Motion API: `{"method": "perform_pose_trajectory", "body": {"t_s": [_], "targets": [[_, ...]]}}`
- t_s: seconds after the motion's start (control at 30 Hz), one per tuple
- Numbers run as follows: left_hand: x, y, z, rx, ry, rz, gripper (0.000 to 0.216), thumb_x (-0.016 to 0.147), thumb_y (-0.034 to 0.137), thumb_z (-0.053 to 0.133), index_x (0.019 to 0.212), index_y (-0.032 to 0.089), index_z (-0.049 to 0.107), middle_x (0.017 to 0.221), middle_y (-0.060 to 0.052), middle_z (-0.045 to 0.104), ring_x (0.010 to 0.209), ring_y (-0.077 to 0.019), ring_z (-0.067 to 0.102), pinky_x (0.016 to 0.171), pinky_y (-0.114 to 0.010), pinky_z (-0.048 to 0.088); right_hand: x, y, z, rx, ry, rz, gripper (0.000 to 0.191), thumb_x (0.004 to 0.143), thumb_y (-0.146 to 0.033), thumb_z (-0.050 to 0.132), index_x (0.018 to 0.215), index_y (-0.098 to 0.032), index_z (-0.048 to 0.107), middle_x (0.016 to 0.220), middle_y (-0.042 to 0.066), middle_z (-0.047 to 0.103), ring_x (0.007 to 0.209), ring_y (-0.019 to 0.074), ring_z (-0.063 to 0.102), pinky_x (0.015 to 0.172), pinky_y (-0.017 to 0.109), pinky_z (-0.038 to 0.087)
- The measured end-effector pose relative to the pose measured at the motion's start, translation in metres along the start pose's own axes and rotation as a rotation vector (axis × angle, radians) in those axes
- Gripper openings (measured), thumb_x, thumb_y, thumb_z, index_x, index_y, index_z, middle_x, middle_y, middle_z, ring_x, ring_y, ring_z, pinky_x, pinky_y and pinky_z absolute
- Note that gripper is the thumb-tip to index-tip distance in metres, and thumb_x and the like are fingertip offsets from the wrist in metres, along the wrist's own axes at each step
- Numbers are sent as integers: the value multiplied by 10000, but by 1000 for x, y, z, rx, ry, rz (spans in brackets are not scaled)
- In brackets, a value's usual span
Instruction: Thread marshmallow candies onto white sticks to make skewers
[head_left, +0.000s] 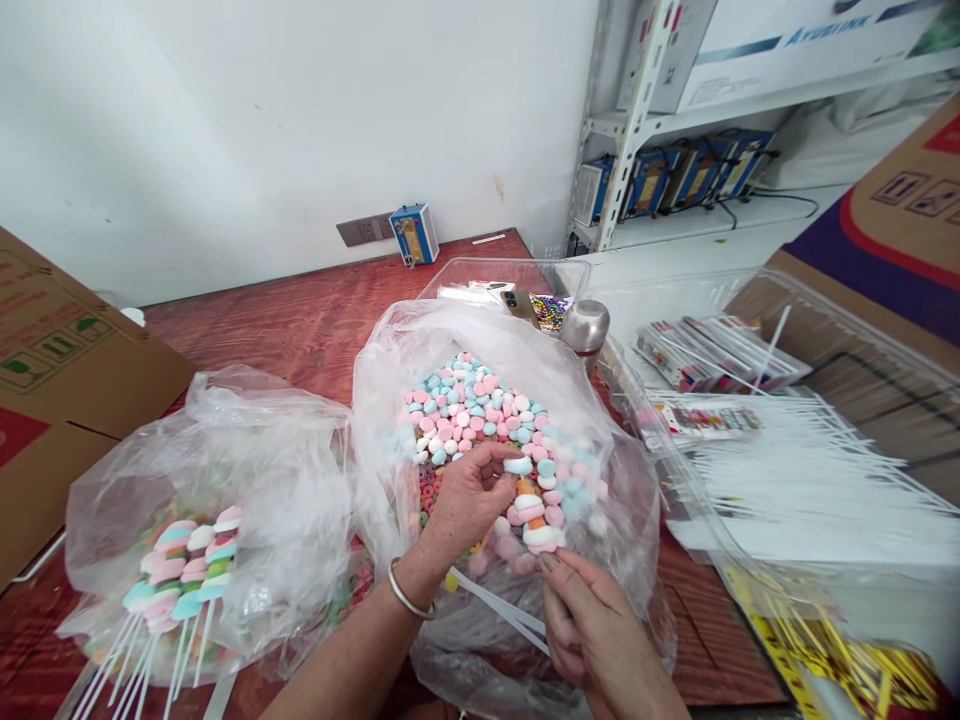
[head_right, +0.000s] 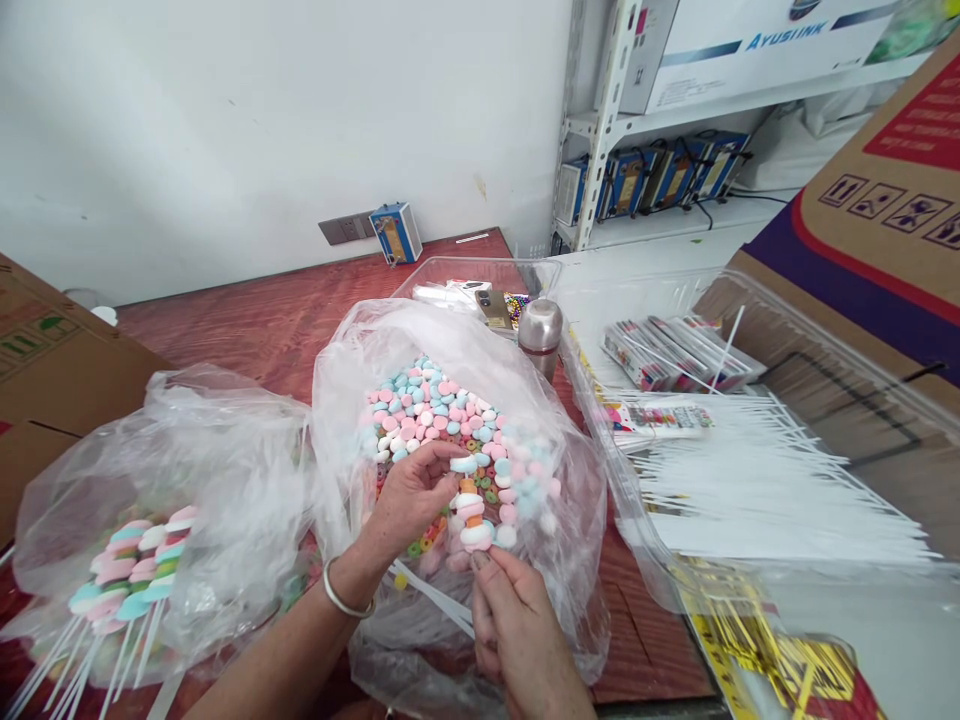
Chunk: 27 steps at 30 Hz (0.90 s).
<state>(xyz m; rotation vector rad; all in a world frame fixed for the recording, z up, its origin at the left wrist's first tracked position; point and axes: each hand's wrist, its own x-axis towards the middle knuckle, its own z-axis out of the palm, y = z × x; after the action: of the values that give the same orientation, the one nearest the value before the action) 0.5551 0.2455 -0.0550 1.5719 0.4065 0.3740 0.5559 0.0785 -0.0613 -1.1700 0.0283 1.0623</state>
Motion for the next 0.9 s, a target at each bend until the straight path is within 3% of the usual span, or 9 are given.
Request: {"method": "perform_pose_trajectory", "body": {"t_s": [0.13, 0.27, 0.37, 0.43, 0.57, 0.67, 0.9], "targets": [[-3, -1, 1, -56, -15, -19, 223, 756, 188, 639, 978, 177, 656, 886, -51, 711, 790, -162, 660, 678, -246, 511, 4, 0, 0, 52, -11, -8, 389, 805, -567, 643, 878, -193, 567, 429, -150, 301, 340, 31, 124, 329, 165, 149], [-6, -5, 8, -186, 33, -62, 229, 780, 289, 674, 972, 172, 632, 889, -56, 703, 852, -180, 671, 767, -279, 532, 10, 3, 2, -44, 20, -78, 398, 835, -590, 587, 861, -194, 577, 445, -139, 290, 360, 48, 141, 342, 180, 152], [-4, -3, 15, -383, 165, -139, 263, 823, 431, 630, 899, 193, 551, 818, -20, 651, 756, -160, 652, 682, -268, 533, 13, 5, 3, -283, 50, -205, 399, 884, -576, 505, 788, -197, 580, 469, -104, 325, 394, 79, 232, 375, 206, 198], [-2, 3, 19, -515, 219, -215, 291, 840, 480, 594, 880, 209, 496, 737, 15, 586, 638, -129, 597, 561, -229, 491, 14, 6, 4, -502, 82, -313, 394, 919, -529, 446, 782, -192, 598, 521, -51, 451, 456, 114, 374, 433, 227, 288], [-2, 15, 27, -681, 108, -320, 234, 854, 427, 552, 867, 198, 506, 687, 31, 502, 518, -82, 469, 463, -192, 409, 15, 7, 8, -853, 153, -462, 410, 963, -419, 333, 918, -168, 654, 779, 78, 689, 681, 202, 599, 611, 277, 414], [-9, 14, 33, -733, 95, -273, 231, 854, 414, 575, 839, 201, 487, 691, 38, 486, 518, -71, 456, 485, -186, 415, 18, 8, 11, -1028, 177, -456, 452, 984, -359, 261, 1013, -145, 659, 882, 131, 732, 773, 247, 667, 663, 300, 432], [-25, 9, 34, -750, 252, -169, 252, 854, 416, 605, 845, 208, 464, 701, 52, 489, 552, -71, 475, 531, -184, 428, 20, 0, 26, -1355, 200, -435, 407, 1006, -235, 247, 1086, -146, 636, 867, 127, 759, 749, 265, 726, 580, 295, 394]]}}
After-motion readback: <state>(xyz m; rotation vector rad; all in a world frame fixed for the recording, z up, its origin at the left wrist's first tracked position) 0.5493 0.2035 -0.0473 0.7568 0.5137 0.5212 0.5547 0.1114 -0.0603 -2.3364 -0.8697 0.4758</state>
